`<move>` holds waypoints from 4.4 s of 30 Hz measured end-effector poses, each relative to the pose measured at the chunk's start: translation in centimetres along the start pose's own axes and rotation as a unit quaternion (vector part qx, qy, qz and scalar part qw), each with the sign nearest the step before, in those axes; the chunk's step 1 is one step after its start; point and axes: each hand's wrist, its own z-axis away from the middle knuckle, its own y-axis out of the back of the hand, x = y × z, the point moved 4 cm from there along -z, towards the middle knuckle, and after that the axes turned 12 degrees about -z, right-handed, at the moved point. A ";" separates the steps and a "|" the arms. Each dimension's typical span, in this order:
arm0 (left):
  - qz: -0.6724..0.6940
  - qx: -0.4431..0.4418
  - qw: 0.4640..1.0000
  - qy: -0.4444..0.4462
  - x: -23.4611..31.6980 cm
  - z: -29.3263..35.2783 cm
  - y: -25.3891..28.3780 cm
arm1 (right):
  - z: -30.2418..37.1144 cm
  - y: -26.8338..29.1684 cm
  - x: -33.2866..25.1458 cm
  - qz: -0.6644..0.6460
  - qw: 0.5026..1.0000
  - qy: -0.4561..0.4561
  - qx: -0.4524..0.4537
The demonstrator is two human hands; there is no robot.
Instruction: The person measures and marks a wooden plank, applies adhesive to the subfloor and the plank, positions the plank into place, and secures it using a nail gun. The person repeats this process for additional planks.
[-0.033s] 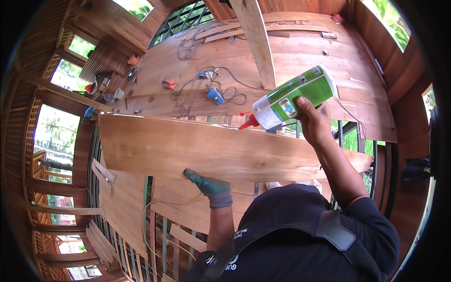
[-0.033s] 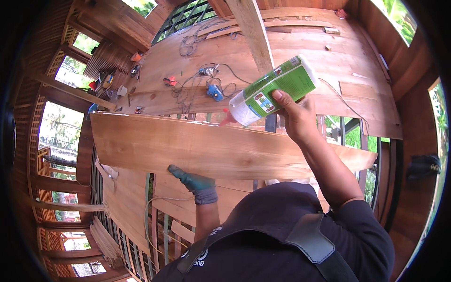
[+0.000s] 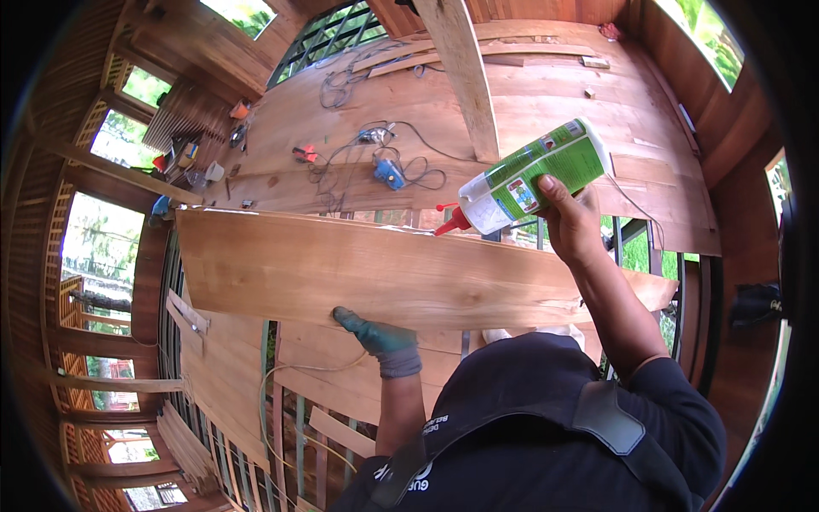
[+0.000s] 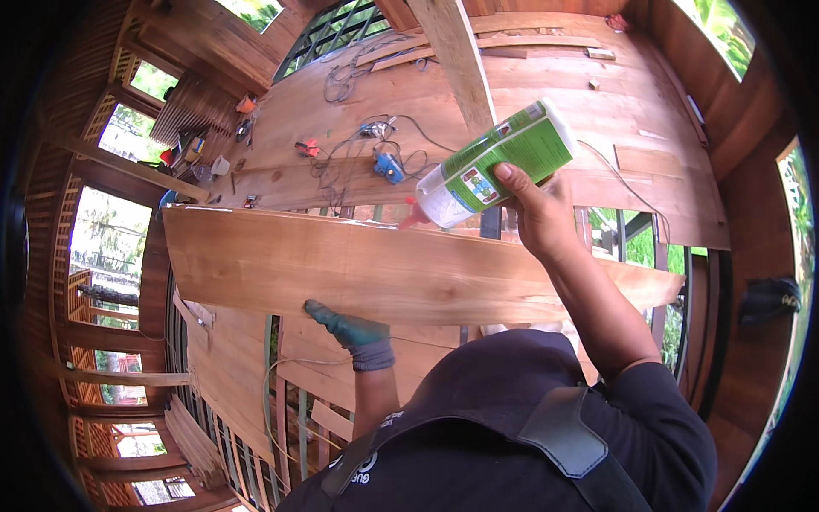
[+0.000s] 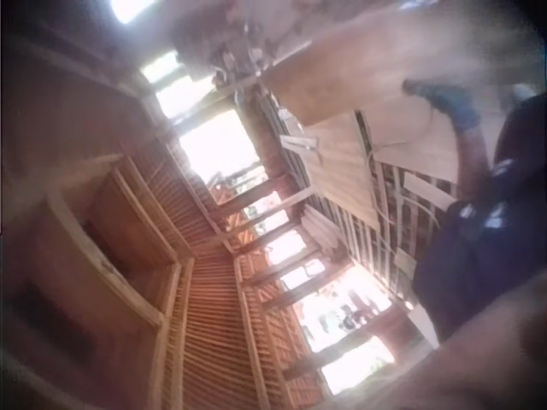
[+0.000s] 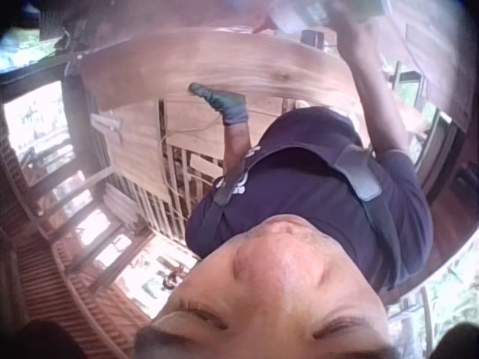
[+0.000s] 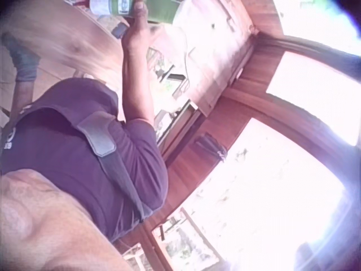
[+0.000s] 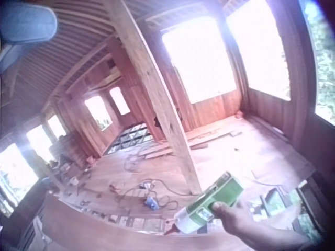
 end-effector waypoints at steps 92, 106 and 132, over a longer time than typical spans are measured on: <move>-0.104 0.067 0.991 -0.051 -0.4 -3.5 -0.3 | 11.0 33.9 -10.2 0.240 0.926 0.139 0.257; -0.144 0.085 0.985 -0.031 -0.6 -1.5 -3.0 | 11.7 44.6 -11.8 0.253 0.900 0.112 0.336; -0.379 -0.008 0.925 0.009 -17.0 -9.0 -12.1 | 13.2 67.8 -15.8 0.425 0.757 0.019 0.496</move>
